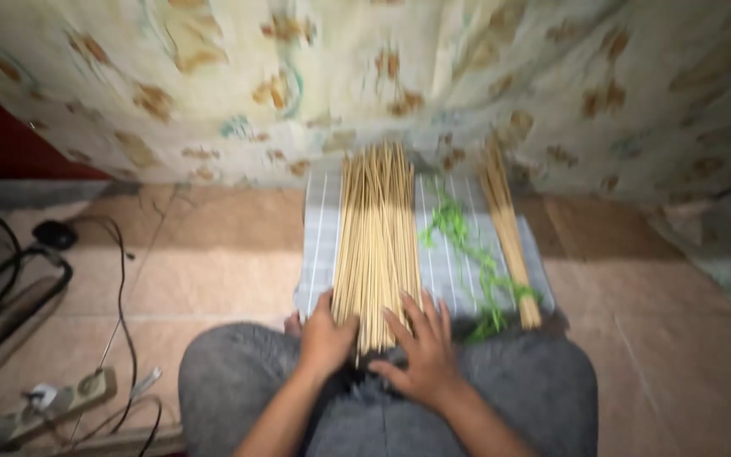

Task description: Bundling and tying thin wooden sticks together using green plastic strips

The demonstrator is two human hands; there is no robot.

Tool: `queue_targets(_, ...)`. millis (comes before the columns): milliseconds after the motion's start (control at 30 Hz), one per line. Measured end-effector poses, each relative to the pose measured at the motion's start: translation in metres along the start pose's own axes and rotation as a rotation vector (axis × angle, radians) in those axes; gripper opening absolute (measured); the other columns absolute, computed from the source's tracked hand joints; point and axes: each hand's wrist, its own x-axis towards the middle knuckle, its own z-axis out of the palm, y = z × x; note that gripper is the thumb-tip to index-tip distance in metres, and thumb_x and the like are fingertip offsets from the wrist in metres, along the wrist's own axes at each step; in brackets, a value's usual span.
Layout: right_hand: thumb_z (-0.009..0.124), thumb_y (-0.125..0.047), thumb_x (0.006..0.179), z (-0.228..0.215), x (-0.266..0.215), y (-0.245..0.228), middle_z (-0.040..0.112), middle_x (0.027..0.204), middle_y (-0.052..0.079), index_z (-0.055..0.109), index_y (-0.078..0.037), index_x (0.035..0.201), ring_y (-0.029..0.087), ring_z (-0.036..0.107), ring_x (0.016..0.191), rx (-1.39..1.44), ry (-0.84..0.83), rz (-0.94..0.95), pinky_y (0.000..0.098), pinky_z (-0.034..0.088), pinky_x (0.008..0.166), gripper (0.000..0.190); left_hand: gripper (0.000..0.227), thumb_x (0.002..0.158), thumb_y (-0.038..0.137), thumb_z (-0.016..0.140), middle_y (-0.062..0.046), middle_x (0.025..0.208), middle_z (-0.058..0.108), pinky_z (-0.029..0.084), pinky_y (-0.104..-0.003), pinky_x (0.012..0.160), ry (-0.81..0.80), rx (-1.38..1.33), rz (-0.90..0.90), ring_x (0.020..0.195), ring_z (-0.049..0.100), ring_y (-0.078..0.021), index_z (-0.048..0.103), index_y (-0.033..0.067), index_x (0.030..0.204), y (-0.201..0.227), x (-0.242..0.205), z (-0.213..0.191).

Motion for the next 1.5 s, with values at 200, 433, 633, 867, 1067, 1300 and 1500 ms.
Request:
queue_targets(200,0.077,-0.057,0.079,-0.009,0.011,-0.017,0.041,0.156,0.015,0.057,-0.019,0.144,0.043,0.027,0.149,-0.052,-0.144,-0.146,0.0684,0.012,0.118,0.077,0.062,0.085,0.031,0.063,-0.013,0.072,0.077,0.012,-0.049,0.117,0.072,0.122,0.074,0.081,0.072,-0.0308,0.049,0.0074,0.141,0.038,-0.016,-0.025)
queue_targets(433,0.078,-0.056,0.078,-0.008,0.009,-0.015,0.042,0.153,0.017,0.055,-0.015,0.143,0.043,0.028,0.148,-0.048,-0.178,-0.119,0.0689,0.013,0.117,0.08,0.064,0.086,0.024,0.063,-0.014,0.068,0.073,0.012,-0.054,0.12,0.106,0.084,0.101,0.088,0.07,-0.0335,0.044,0.0023,0.143,0.025,-0.015,-0.018)
queue_targets(633,0.077,-0.057,0.079,-0.005,0.008,-0.013,0.042,0.154,0.017,0.055,-0.014,0.143,0.042,0.028,0.148,-0.066,-0.168,-0.117,0.0668,0.013,0.118,0.081,0.064,0.087,0.016,0.058,-0.026,0.107,0.071,0.027,-0.057,0.115,0.055,0.026,-0.03,0.127,0.041,-0.0479,0.043,0.0118,0.149,0.017,-0.016,-0.016)
queue_targets(867,0.072,-0.058,0.082,-0.008,0.014,-0.016,0.04,0.156,0.016,0.052,-0.021,0.148,0.044,0.029,0.147,-0.129,-0.183,-0.189,0.0701,0.012,0.117,0.078,0.071,0.085,0.036,0.072,-0.029,0.121,0.064,0.046,-0.049,0.104,0.014,-0.082,-0.135,0.12,0.055,-0.0398,0.051,0.0045,0.145,0.04,-0.016,-0.037)
queue_targets(1067,0.065,-0.063,0.088,0.002,0.011,-0.011,0.046,0.152,0.01,0.049,-0.028,0.15,0.042,0.03,0.148,-0.173,-0.235,-0.116,0.0706,0.013,0.117,0.073,0.056,0.088,0.035,0.072,-0.038,0.109,0.068,0.044,-0.054,0.101,0.001,-0.228,-0.239,0.116,0.054,-0.0602,0.066,0.0079,0.136,0.075,-0.028,-0.05)
queue_targets(1300,0.065,-0.062,0.089,0.002,0.011,-0.01,0.044,0.153,0.01,0.045,-0.027,0.151,0.041,0.028,0.149,-0.181,-0.285,-0.071,0.0698,0.013,0.117,0.074,0.057,0.091,0.027,0.067,-0.043,0.113,0.064,0.037,-0.061,0.104,0.021,-0.167,-0.141,0.118,0.049,-0.0661,0.057,0.0042,0.142,0.09,-0.035,-0.057)
queue_targets(1500,0.067,-0.054,0.087,-0.003,0.013,-0.011,0.041,0.155,0.01,0.042,-0.028,0.153,0.042,0.025,0.15,-0.174,-0.379,-0.034,0.072,0.01,0.117,0.075,0.056,0.097,0.019,0.061,-0.035,0.136,0.059,0.011,-0.065,0.117,0.036,-0.163,0.019,0.135,0.032,-0.0618,0.046,0.0012,0.148,0.102,-0.059,-0.057)
